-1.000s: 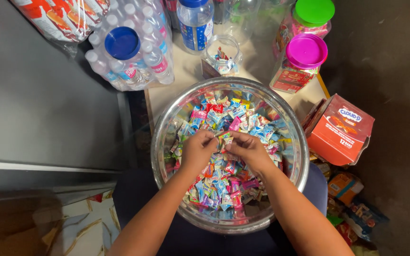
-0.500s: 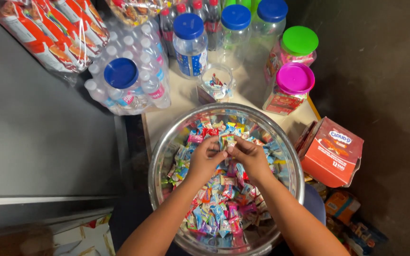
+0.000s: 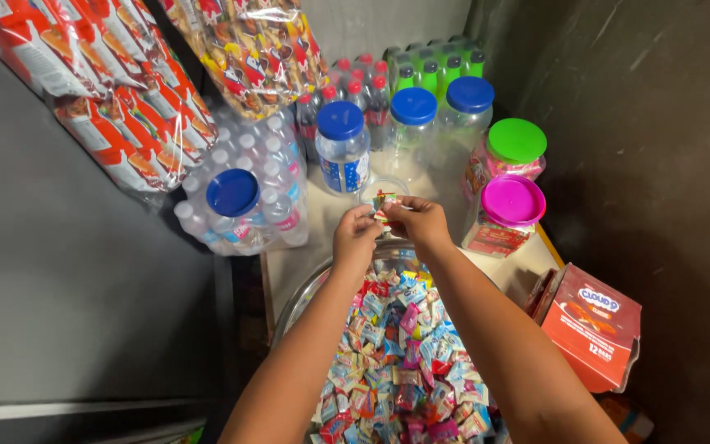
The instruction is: Sorting and packing small individually wrapped candies from a bowl into plastic bags.
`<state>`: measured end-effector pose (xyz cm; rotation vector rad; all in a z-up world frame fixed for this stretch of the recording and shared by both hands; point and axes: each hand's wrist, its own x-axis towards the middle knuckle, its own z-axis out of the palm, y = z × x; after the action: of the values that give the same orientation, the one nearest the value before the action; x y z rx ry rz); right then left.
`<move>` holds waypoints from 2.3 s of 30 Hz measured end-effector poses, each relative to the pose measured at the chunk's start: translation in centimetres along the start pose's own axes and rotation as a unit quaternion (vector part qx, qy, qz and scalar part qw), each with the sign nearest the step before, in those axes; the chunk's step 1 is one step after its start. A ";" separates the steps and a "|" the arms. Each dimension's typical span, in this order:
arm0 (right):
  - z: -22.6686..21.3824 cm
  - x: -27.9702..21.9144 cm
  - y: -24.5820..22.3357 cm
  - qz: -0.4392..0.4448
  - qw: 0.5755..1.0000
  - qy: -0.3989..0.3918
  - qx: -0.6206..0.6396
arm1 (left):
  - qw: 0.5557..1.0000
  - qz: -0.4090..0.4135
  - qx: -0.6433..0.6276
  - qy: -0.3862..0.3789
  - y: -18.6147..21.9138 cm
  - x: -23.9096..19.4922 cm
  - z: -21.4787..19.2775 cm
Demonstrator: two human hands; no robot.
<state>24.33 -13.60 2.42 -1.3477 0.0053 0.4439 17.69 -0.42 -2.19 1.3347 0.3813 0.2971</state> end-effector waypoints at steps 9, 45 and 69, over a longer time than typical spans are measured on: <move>-0.9 1.3 0.7 -0.008 0.998 0.064 0.016 | 0.991 -0.073 -0.110 -0.016 1.1 -0.2 -1.7; -2.0 -19.8 9.6 -0.167 0.947 -0.080 -0.264 | 0.971 0.092 0.171 -0.143 -4.1 -16.2 -8.0; -4.4 -17.9 12.2 0.145 0.956 -0.187 0.172 | 0.955 0.178 0.185 -0.151 -0.5 -18.8 -4.5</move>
<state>5.22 -21.38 -5.52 -0.9046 -0.0319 0.9004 -1.21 -4.45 -1.69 1.7921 -0.0726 0.3223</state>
